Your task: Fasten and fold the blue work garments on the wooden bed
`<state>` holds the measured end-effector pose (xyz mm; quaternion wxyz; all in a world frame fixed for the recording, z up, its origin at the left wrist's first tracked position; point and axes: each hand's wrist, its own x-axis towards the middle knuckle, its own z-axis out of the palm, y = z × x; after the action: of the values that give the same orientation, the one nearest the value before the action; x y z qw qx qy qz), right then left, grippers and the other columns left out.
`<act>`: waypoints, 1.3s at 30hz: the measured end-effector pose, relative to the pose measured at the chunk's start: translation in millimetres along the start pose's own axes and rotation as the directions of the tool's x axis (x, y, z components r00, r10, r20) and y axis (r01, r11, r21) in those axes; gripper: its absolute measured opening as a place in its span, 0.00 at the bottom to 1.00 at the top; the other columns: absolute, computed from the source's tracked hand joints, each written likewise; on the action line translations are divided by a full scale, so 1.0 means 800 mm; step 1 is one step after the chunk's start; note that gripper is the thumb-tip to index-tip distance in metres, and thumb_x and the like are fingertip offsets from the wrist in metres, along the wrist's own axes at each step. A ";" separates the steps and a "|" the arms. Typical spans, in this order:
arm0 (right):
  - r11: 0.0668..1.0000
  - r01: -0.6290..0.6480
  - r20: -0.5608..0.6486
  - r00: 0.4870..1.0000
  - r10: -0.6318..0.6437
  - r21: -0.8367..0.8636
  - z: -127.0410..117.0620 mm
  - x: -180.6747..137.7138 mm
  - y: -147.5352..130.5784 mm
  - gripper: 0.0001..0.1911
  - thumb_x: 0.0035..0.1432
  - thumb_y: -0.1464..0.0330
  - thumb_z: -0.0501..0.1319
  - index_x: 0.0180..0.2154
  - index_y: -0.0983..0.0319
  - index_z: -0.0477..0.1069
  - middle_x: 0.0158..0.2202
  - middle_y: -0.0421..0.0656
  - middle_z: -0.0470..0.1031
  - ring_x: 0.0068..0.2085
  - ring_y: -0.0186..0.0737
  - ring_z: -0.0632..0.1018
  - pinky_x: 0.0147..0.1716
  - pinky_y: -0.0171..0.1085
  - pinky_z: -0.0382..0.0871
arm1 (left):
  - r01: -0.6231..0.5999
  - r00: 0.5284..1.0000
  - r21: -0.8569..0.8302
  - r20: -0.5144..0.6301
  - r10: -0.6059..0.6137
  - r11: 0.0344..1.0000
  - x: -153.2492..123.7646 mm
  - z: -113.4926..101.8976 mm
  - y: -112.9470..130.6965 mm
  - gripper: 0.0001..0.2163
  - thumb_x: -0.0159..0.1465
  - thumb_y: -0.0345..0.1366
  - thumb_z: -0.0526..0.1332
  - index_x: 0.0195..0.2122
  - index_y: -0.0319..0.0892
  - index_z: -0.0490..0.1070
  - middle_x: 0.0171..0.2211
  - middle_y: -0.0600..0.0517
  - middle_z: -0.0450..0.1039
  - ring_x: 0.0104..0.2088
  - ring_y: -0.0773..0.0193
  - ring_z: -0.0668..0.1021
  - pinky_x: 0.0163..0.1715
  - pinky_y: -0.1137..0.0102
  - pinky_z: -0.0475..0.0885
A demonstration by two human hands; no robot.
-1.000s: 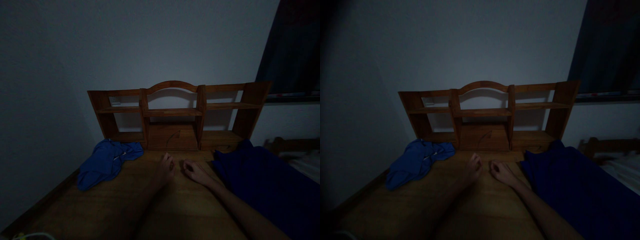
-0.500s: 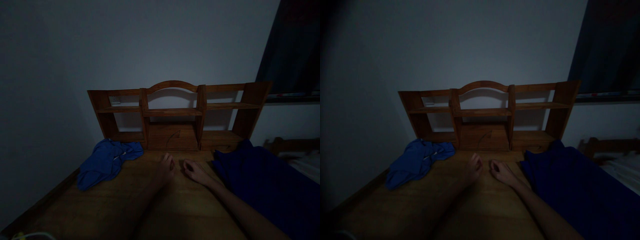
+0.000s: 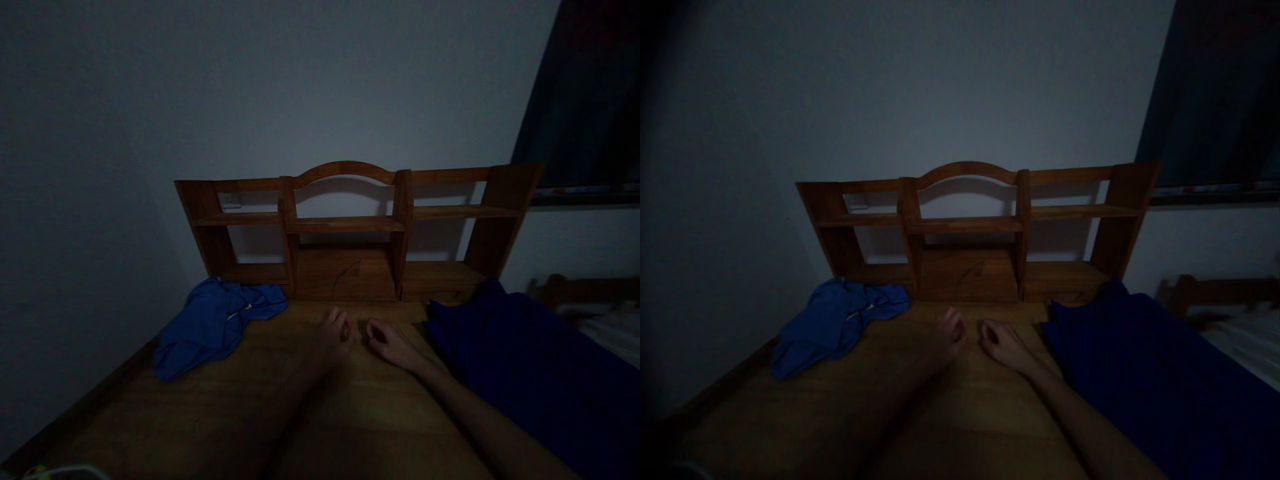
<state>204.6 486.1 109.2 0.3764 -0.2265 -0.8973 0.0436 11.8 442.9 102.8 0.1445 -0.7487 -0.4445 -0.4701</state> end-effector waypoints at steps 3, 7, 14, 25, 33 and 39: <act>1.000 -0.004 -0.002 1.000 0.004 -0.006 0.000 0.000 0.000 0.03 0.51 0.74 0.53 0.30 0.61 0.61 0.28 0.37 0.66 0.29 0.31 0.66 0.29 0.30 0.56 | -0.006 1.000 0.001 0.010 0.006 1.000 0.000 -0.002 0.000 0.07 0.53 0.26 0.55 0.32 0.43 0.61 0.35 0.52 0.61 0.35 0.65 0.67 0.36 0.70 0.64; 1.000 -0.005 -0.002 1.000 0.005 -0.013 0.001 0.001 0.002 0.02 0.51 0.73 0.54 0.31 0.61 0.61 0.28 0.37 0.66 0.29 0.32 0.67 0.29 0.30 0.56 | -0.004 1.000 0.017 0.012 0.004 1.000 0.001 -0.001 0.000 0.07 0.53 0.25 0.54 0.31 0.43 0.61 0.35 0.53 0.61 0.34 0.65 0.67 0.35 0.70 0.64; 1.000 0.003 -0.012 1.000 -0.003 -0.012 0.002 0.000 0.003 0.04 0.51 0.74 0.54 0.31 0.61 0.60 0.28 0.36 0.65 0.29 0.32 0.66 0.29 0.31 0.56 | -0.006 1.000 0.005 0.015 0.006 1.000 -0.001 -0.001 0.001 0.06 0.54 0.26 0.55 0.32 0.43 0.61 0.36 0.52 0.62 0.35 0.65 0.67 0.34 0.71 0.64; 0.951 -0.078 -0.105 0.988 0.114 0.300 0.002 0.004 0.019 0.08 0.60 0.62 0.50 0.35 0.60 0.61 0.31 0.39 0.67 0.31 0.34 0.68 0.30 0.32 0.61 | 0.030 1.000 0.122 -0.012 -0.029 0.992 -0.004 -0.001 0.000 0.04 0.56 0.30 0.54 0.33 0.43 0.60 0.36 0.51 0.63 0.36 0.64 0.69 0.35 0.70 0.65; 0.748 -0.201 -0.044 0.955 0.294 0.632 0.000 0.011 0.027 0.19 0.58 0.50 0.48 0.36 0.59 0.58 0.28 0.38 0.70 0.20 0.30 0.68 0.19 0.30 0.60 | 0.185 0.982 0.601 -0.086 -0.166 0.777 0.005 -0.119 -0.092 0.18 0.61 0.33 0.50 0.53 0.41 0.55 0.55 0.41 0.55 0.48 0.56 0.70 0.36 0.69 0.67; 0.782 -0.227 -0.032 0.953 0.300 0.581 -0.004 0.011 0.020 0.26 0.58 0.46 0.42 0.32 0.62 0.61 0.25 0.41 0.69 0.20 0.32 0.70 0.19 0.31 0.61 | 0.607 0.780 0.660 -0.387 -0.491 0.444 -0.054 -0.257 -0.202 0.22 0.61 0.46 0.50 0.53 0.38 0.56 0.53 0.37 0.55 0.42 0.52 0.73 0.33 0.64 0.70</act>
<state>207.0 503.8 113.3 0.4714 -0.2288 -0.7773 0.3482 -243.1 380.3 140.7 0.3122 -0.3971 -0.8047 -0.3120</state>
